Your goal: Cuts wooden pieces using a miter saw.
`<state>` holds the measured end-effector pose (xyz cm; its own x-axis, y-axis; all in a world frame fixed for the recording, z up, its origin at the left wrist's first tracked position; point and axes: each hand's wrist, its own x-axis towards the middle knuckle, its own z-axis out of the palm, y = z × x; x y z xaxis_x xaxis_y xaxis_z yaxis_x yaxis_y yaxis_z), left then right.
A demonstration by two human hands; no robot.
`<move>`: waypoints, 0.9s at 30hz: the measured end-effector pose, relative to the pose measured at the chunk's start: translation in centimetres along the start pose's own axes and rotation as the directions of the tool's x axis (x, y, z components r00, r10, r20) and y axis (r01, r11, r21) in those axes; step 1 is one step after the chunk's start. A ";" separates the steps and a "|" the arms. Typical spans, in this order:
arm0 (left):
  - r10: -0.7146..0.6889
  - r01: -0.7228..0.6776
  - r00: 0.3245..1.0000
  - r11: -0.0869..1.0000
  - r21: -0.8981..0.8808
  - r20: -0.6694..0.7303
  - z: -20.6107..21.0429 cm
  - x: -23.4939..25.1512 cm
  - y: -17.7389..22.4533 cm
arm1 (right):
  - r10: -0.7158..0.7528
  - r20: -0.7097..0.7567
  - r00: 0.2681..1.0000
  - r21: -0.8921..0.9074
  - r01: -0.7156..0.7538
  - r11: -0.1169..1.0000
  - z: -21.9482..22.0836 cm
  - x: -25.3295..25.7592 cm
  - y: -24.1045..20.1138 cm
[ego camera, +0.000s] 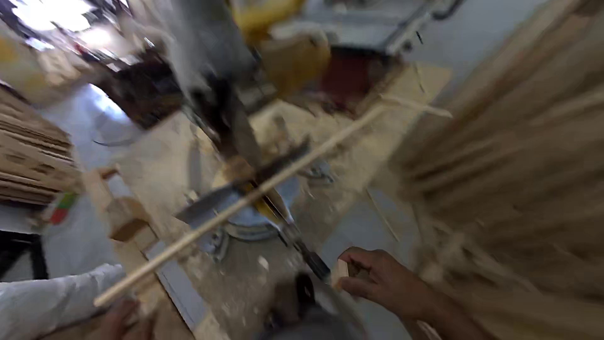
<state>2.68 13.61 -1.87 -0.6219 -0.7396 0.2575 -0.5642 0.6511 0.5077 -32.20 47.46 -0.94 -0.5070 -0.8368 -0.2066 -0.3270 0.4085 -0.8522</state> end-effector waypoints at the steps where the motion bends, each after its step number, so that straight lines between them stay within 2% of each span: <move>1: 0.005 -0.005 0.999 1.000 0.007 0.039 -0.1 0.7 -1.0 | 0.148 0.074 0.986 0.012 -0.149 0.989 0.3 -3.6 2.8; 2: -0.017 0.016 0.996 1.000 0.013 0.085 -0.2 1.4 -1.8 | 0.326 0.116 0.938 -0.002 -0.328 0.945 0.9 -6.8 5.6; 4: -0.087 0.082 0.985 0.996 0.040 0.151 -0.8 2.4 -2.0 | 0.628 0.062 0.775 -0.004 -0.629 0.777 3.3 -12.4 11.3; 6: -0.127 0.119 0.976 0.991 0.056 0.175 -0.9 3.4 -1.8 | 0.791 -0.050 0.609 0.057 -0.789 0.611 6.6 -15.3 15.4; 7: -0.136 0.124 0.973 0.989 0.079 0.186 -0.9 4.0 -1.8 | 0.822 -0.072 0.564 0.092 -0.817 0.569 8.2 -15.3 16.6; 8: -0.145 0.124 0.969 0.986 0.110 0.202 -1.0 4.7 -1.9 | 0.827 -0.065 0.558 0.128 -0.817 0.562 9.7 -14.3 17.3; 11: -0.143 0.072 0.941 0.970 0.232 0.307 -1.1 6.9 -2.9 | 0.777 -0.026 0.629 0.170 -0.763 0.624 14.0 -8.5 17.5; 13: -0.181 0.045 0.904 0.941 0.334 0.386 -0.6 8.3 -4.6 | 0.806 -0.084 0.586 0.131 -0.795 0.592 14.6 -5.0 15.6; 14: -0.217 0.047 0.883 0.923 0.382 0.416 -0.4 9.3 -5.6 | 0.790 -0.155 0.594 0.138 -0.779 0.612 14.3 -3.8 14.5; 16: -0.322 0.074 0.821 0.879 0.470 0.472 0.2 10.9 -7.3 | 0.696 -0.255 0.671 0.161 -0.681 0.715 12.1 -3.4 12.4; 18: -0.367 0.081 0.777 0.865 0.496 0.512 0.6 11.6 -8.9 | 0.577 -0.308 0.756 0.145 -0.562 0.814 9.4 -5.0 10.8; 21: -0.328 0.095 0.798 0.898 0.430 0.507 1.1 12.2 -8.6 | 0.438 -0.413 0.799 0.140 -0.420 0.897 5.5 -6.8 7.0; 23: -0.293 0.116 0.832 0.922 0.370 0.470 2.1 13.1 -6.1 | 0.234 -0.541 0.807 0.076 -0.230 0.970 2.4 -6.4 2.6; 25: -0.266 0.152 0.869 0.946 0.286 0.417 3.9 14.5 -2.9 | -0.094 -0.649 0.755 -0.143 0.000 0.990 -1.2 -4.4 -3.1; 27: -0.254 0.223 0.891 0.967 0.124 0.376 6.0 15.6 -0.2 | -0.414 -0.660 0.627 -0.452 0.108 0.885 -4.9 -1.5 -9.0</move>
<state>-10.14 2.97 -2.86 -0.6153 -0.7603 -0.2082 -0.7515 0.4860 0.4462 -32.38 46.81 9.42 -0.7089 -0.4534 0.5403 -0.7051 0.4360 -0.5593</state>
